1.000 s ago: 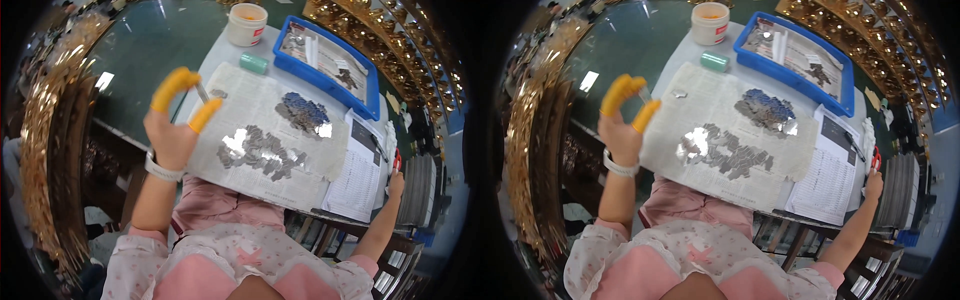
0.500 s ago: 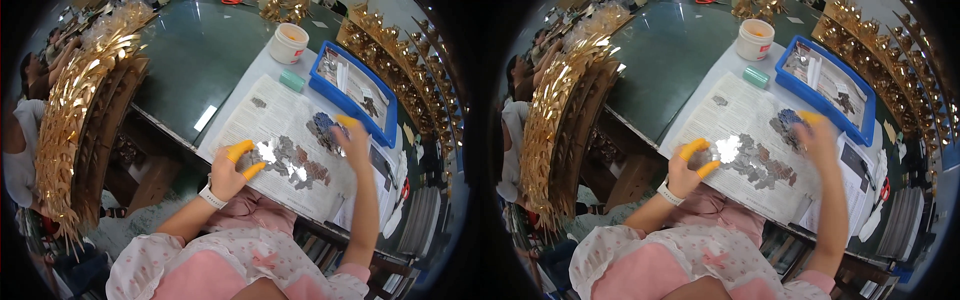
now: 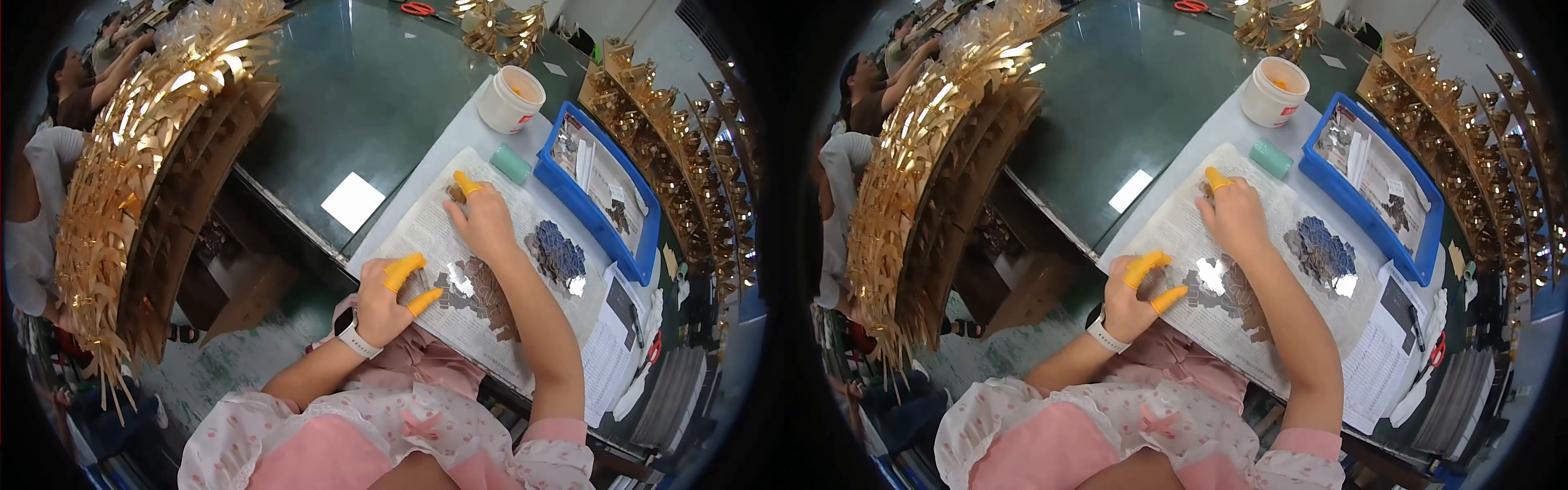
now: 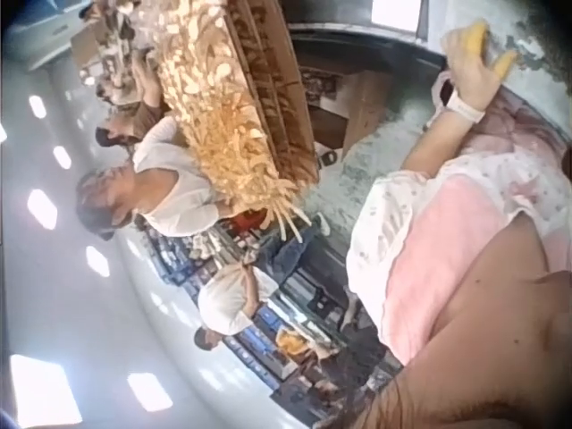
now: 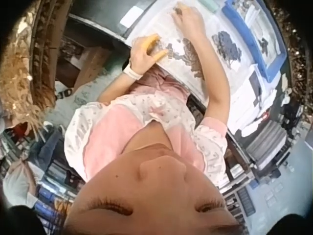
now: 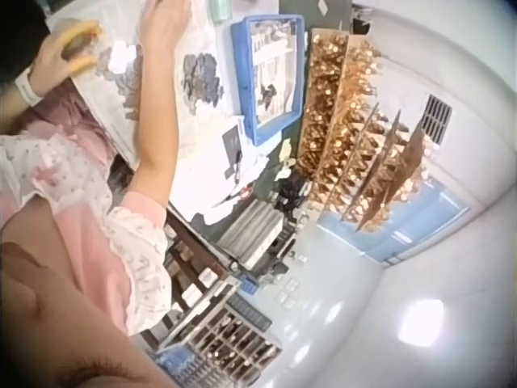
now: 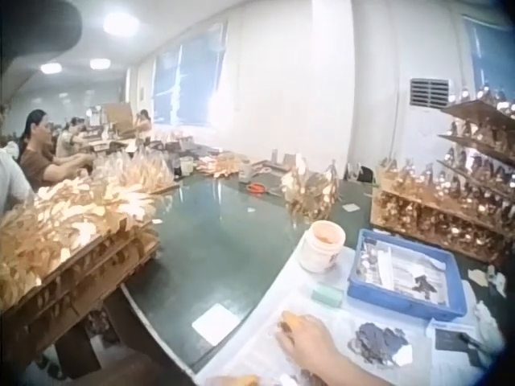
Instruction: The person inspects small metal components by hand, then stacks them on a workbench.
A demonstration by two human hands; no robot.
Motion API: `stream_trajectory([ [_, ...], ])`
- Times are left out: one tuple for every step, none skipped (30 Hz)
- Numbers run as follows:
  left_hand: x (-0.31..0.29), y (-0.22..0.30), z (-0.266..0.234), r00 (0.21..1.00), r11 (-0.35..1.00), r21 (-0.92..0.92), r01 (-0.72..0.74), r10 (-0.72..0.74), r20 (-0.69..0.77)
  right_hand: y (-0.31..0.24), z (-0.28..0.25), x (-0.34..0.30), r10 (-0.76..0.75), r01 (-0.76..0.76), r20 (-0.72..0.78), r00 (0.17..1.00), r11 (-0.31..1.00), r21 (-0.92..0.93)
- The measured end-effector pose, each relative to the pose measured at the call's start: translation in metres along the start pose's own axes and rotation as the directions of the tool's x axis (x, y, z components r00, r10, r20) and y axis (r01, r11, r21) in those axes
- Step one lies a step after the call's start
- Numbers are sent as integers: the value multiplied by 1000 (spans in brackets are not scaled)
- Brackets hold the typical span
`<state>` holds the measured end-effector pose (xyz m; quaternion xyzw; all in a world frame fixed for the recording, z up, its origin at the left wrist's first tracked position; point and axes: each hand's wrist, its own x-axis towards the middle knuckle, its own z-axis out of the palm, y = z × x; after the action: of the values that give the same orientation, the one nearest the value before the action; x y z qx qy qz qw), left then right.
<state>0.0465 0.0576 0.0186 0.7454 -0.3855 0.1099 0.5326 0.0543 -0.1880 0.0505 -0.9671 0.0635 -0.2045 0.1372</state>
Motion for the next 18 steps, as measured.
stream_trajectory([
  [1,-1,0,1000,999,40,-21,21,-14,1,0,-2,40,-40,-10,999,999,10],
  [3,-2,0,998,996,80,-46,48,-26,4,2,-2,44,-44,-4,999,999,7],
  [5,-4,-1,999,996,76,-40,42,-24,7,3,-3,28,-28,-28,999,1000,8],
  [6,-4,-2,999,994,98,-41,44,-28,9,5,-4,12,-12,-52,999,1000,8],
  [9,-5,-2,998,992,121,-43,48,-32,13,7,-4,15,-15,-47,999,1000,7],
  [11,-6,-4,999,992,118,-40,43,-30,16,9,-4,-13,14,-87,996,1000,12],
  [14,-6,-6,999,991,129,-34,37,-20,19,10,-5,-42,44,-127,991,999,15],
  [16,-8,-8,999,989,142,-28,30,-13,20,11,-5,-42,44,-124,991,999,16],
  [18,-10,-9,1000,990,142,-25,27,-12,21,11,-5,-41,41,-106,993,999,2],
  [20,-12,-11,999,989,142,-30,32,-7,21,11,-5,-39,38,-89,995,999,-12],
  [20,-13,-11,999,989,143,-35,36,-2,20,11,-4,-40,39,-87,995,999,-10],
  [19,-15,-10,999,989,144,-33,33,-1,18,10,-4,-44,44,-95,995,999,-2],
  [17,-16,-9,1000,988,150,-31,31,-2,17,10,-4,-48,49,-102,994,999,6],
  [17,-17,-8,1000,987,155,-30,31,-1,18,11,-5,-45,46,-101,994,999,6],
  [17,-17,-7,1000,988,153,-29,29,3,19,12,-6,-38,38,-115,993,999,-1],
  [18,-17,-6,999,987,157,-33,32,9,21,13,-8,-29,28,-128,991,1000,-9],
  [16,-17,-6,999,986,164,-32,30,16,18,12,-7,-22,22,-122,992,1000,-6],
  [17,-17,-5,999,987,161,-26,23,25,17,8,-5,-7,8,-94,996,1000,18],
])
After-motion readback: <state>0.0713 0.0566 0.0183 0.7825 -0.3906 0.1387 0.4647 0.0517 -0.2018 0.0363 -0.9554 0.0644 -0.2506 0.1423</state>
